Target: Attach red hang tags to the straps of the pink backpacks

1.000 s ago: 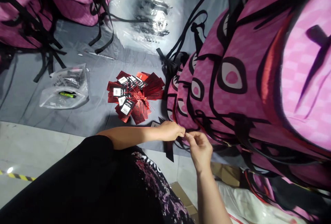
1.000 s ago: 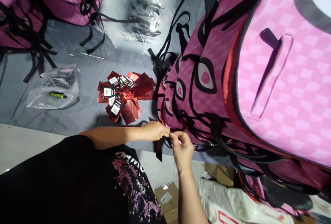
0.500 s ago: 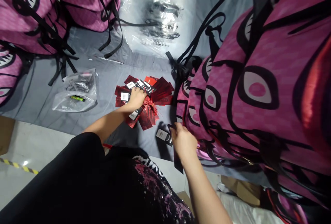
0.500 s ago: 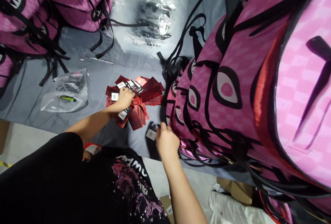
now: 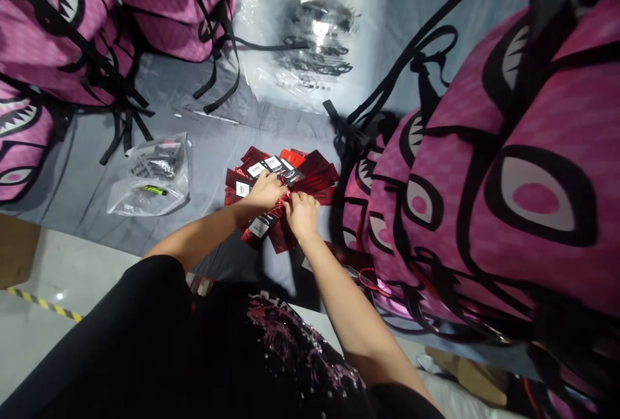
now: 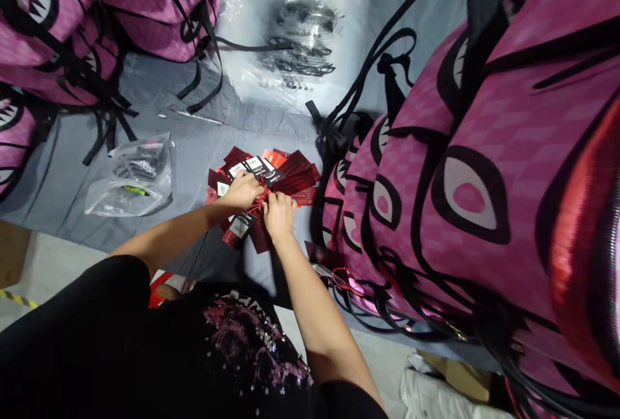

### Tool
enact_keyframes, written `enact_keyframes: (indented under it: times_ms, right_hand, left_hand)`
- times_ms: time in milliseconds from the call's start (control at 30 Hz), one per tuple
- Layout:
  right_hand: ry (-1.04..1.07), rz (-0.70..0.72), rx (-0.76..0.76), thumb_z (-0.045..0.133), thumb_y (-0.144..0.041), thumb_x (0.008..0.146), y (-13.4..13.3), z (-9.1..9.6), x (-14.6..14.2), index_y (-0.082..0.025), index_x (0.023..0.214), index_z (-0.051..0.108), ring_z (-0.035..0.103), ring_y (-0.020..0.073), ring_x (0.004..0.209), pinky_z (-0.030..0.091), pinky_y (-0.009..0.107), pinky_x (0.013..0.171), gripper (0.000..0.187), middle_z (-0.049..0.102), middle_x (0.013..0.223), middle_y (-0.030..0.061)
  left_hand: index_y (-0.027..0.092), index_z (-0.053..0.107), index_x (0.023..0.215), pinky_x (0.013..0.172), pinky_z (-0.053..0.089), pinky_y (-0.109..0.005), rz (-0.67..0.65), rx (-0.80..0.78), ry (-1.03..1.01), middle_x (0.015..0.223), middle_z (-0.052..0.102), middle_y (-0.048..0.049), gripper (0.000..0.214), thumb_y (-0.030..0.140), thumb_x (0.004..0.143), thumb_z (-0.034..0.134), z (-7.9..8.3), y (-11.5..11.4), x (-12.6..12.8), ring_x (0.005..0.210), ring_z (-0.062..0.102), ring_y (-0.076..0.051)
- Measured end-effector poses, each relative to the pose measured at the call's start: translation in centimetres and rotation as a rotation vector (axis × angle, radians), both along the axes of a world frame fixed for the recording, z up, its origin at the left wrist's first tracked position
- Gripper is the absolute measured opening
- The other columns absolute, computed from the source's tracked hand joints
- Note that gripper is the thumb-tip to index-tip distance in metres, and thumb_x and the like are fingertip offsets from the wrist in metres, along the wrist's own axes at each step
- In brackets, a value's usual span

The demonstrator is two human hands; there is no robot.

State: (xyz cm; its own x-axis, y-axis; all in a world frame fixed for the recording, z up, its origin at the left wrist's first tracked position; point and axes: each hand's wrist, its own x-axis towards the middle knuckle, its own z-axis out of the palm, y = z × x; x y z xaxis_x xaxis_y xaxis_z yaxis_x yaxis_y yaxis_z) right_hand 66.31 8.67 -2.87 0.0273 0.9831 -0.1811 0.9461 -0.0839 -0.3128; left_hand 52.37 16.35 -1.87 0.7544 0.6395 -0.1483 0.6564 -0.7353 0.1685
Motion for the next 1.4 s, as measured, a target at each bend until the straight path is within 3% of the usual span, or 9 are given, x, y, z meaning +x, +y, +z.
enact_keyframes:
  times_ms: [133,300,433,567,667,800,1033,1267,1400]
  right_hand:
    - [0.015,-0.003,-0.009,0.041,-0.018,0.097,0.4,-0.3,-0.1,-0.015,0.105,0.066,0.056,0.0251,0.092,0.031,0.039,0.087,0.026,0.067,0.1,0.0137]
    - [0.04,-0.041,0.018,0.045,-0.019,0.097,0.6,1.1,0.4,-0.016,0.099,0.067,0.06,0.0229,0.093,0.031,0.039,0.094,0.023,0.071,0.095,0.0111]
    - [0.069,-0.084,0.122,0.045,-0.031,0.099,-0.9,5.0,1.3,-0.021,0.121,0.061,0.058,0.0225,0.109,0.031,0.038,0.1,0.029,0.068,0.118,0.0095]
    - [-0.014,-0.339,0.249,0.04,-0.031,0.1,-6.7,10.1,5.9,-0.016,0.134,0.052,0.066,0.0203,0.078,0.043,0.03,0.07,0.04,0.072,0.101,0.012]
    - [-0.26,-0.581,0.259,0.045,-0.032,0.096,-11.6,12.4,10.3,-0.014,0.132,0.056,0.059,0.0187,0.053,0.034,0.027,0.052,0.042,0.07,0.071,0.0104]
    - [-0.281,-0.52,0.178,0.047,-0.022,0.09,-14.9,12.6,13.2,-0.017,0.121,0.065,0.062,0.02,0.055,0.034,0.028,0.05,0.036,0.074,0.085,0.0136]
    - [0.094,-0.619,0.412,0.041,-0.023,0.088,-16.4,11.0,13.7,-0.015,0.117,0.063,0.069,0.0241,0.097,0.051,0.033,0.084,0.037,0.071,0.112,0.0135]
    - [-0.076,-0.698,0.197,0.051,-0.027,0.088,-16.1,12.1,13.9,-0.018,0.105,0.072,0.067,0.0237,0.071,0.042,0.03,0.064,0.028,0.074,0.083,0.011]
    - [-0.106,-0.765,0.332,0.049,-0.03,0.087,-17.0,12.7,14.3,-0.017,0.093,0.072,0.065,0.0225,0.068,0.042,0.03,0.064,0.028,0.072,0.075,0.0098]
  left_hand:
    - [0.017,0.065,0.081,0.096,0.032,-0.045,-0.052,0.064,-0.023,0.081,0.067,-0.0098,0.026,0.019,0.094,0.042,2.0,0.4,-0.9,0.094,0.054,-0.024]
    - [0.015,0.062,0.068,0.082,0.038,-0.048,0.045,0.16,-0.033,0.07,0.065,-0.0131,0.027,0.02,0.09,0.046,4.5,2.5,-3.2,0.082,0.054,-0.027]
    - [0.018,0.065,0.075,0.087,0.041,-0.043,-0.006,0.173,-0.161,0.074,0.067,-0.0065,0.023,0.028,0.09,0.052,7.2,2.7,-2.1,0.078,0.057,-0.021]
    - [0.02,0.068,0.09,0.085,0.045,-0.032,-0.023,0.107,-0.464,0.088,0.07,-0.0032,0.023,0.031,0.095,0.049,9.5,0.5,1.4,0.082,0.061,-0.016]
    - [0.021,0.069,0.094,0.071,0.044,-0.025,-0.082,0.024,-0.568,0.093,0.069,-0.0027,0.022,0.032,0.095,0.051,9.7,-1.2,4.7,0.084,0.061,-0.014]
    - [0.022,0.07,0.096,0.065,0.04,-0.024,-0.139,-0.05,-0.519,0.094,0.066,-0.0029,0.021,0.03,0.095,0.051,8.7,-3.0,9.4,0.082,0.06,-0.013]
    - [0.022,0.071,0.099,0.059,0.034,-0.026,-0.166,-0.139,-0.438,0.097,0.066,-0.0046,0.022,0.029,0.094,0.051,7.9,-5.5,13.5,0.084,0.06,-0.016]
    - [0.023,0.072,0.098,0.067,0.041,-0.025,-0.269,-0.339,-0.398,0.101,0.069,-0.0046,0.022,0.027,0.092,0.051,8.7,-8.0,16.5,0.092,0.063,-0.017]
    - [0.024,0.07,0.1,0.062,0.04,-0.02,-0.391,-0.584,-0.338,0.087,0.071,0.003,0.022,0.032,0.08,0.069,9.5,-7.3,17.1,0.077,0.064,-0.011]
